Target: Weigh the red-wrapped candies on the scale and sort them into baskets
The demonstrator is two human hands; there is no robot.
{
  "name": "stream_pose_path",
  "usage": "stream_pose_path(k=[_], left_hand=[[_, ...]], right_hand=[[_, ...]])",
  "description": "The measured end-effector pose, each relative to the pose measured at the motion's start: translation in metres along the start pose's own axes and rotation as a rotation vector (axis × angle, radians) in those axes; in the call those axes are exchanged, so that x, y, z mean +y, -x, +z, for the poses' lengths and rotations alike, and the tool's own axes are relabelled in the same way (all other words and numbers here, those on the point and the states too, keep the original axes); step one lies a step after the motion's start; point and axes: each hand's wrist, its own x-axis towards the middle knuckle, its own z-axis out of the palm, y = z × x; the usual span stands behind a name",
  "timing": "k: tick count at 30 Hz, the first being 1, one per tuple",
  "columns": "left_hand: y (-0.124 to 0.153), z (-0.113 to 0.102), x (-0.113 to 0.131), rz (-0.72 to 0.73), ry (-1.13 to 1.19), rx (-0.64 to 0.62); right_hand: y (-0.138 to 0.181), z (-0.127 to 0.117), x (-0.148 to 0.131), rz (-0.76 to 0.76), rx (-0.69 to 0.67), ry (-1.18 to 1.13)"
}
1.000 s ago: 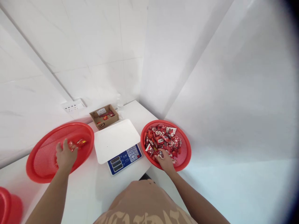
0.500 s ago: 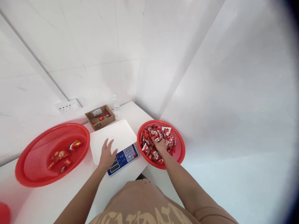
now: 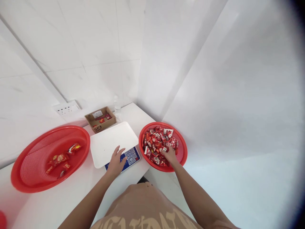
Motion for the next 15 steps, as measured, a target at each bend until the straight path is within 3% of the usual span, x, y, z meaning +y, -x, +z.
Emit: stream_pose_path(k=[3,6,12,15], left_hand=[[0.001,0.001,0.004,0.003,-0.006,-0.024],[0.003,0.002,0.008,0.004,-0.015,-0.055],[0.004,0.001,0.011,0.005,0.034,-0.059],[0.001,0.000,0.020,-0.018,0.135,-0.094]], right_hand=[[0.002,0.007,-0.012,0.107,-0.074,0.052],[0.002,0.007,-0.019,0.104,-0.060,0.008],[0.002,-0.016,-0.015,0.179,-0.030,-0.230],[0.004,-0.027,-0.024,0.276,-0.016,-0.518]])
